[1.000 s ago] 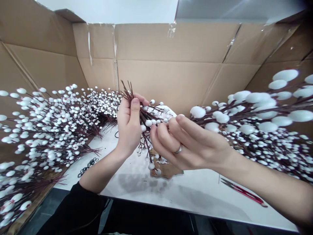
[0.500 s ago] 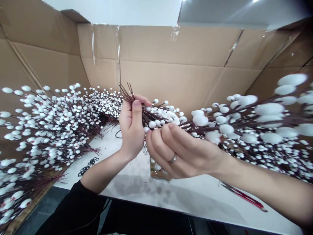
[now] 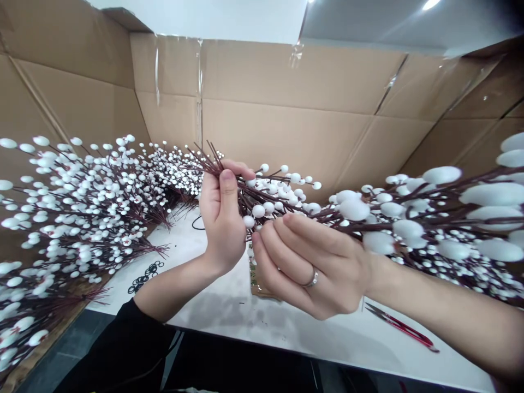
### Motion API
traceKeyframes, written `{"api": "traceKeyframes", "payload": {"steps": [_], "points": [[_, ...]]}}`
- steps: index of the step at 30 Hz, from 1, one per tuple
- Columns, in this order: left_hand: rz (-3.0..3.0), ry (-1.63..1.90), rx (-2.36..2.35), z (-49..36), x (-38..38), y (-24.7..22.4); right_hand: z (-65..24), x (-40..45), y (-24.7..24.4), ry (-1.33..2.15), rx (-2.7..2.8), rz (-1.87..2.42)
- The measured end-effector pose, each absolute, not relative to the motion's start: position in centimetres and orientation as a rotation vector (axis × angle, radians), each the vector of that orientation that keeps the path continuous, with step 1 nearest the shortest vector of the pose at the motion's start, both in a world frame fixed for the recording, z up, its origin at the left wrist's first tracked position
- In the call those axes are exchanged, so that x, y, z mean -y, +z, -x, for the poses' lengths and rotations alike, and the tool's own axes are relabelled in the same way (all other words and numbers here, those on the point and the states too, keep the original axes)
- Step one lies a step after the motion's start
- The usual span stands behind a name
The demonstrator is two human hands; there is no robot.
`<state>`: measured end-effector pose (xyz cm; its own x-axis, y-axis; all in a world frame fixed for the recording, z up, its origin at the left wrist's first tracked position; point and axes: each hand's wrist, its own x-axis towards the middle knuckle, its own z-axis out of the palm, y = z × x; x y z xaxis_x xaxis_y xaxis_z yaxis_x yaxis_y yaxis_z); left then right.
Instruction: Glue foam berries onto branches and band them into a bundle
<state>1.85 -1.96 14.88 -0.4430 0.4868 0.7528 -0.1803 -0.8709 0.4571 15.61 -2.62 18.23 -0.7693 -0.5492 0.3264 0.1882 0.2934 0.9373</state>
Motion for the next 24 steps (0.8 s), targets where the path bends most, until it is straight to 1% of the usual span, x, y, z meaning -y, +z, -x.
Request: {"api": "traceKeyframes", "payload": {"steps": [6, 13, 19, 22, 24], "points": [[-1.362, 2.354, -0.376, -2.1, 2.4, 15.0, -15.8, 2.3, 18.2, -1.484, 1.933, -0.393], [-1.368, 2.319, -0.38, -2.5, 2.9, 14.8, -15.5, 2.4, 18.6, -1.551, 1.924, -0.523], [-1.358, 2.302, -0.399, -2.7, 3.1, 14.7, -15.6, 3.1, 19.0, -1.6, 1.952, -0.529], [-1.383, 2.326, -0.416, -2.3, 2.9, 14.8, -16.0, 3.9, 19.8, -1.62, 2.015, -0.451], [-1.421, 2.311, -0.379, -2.0, 2.5, 14.9, -16.4, 4.5, 20.7, -1.633, 2.068, -0.271]]}}
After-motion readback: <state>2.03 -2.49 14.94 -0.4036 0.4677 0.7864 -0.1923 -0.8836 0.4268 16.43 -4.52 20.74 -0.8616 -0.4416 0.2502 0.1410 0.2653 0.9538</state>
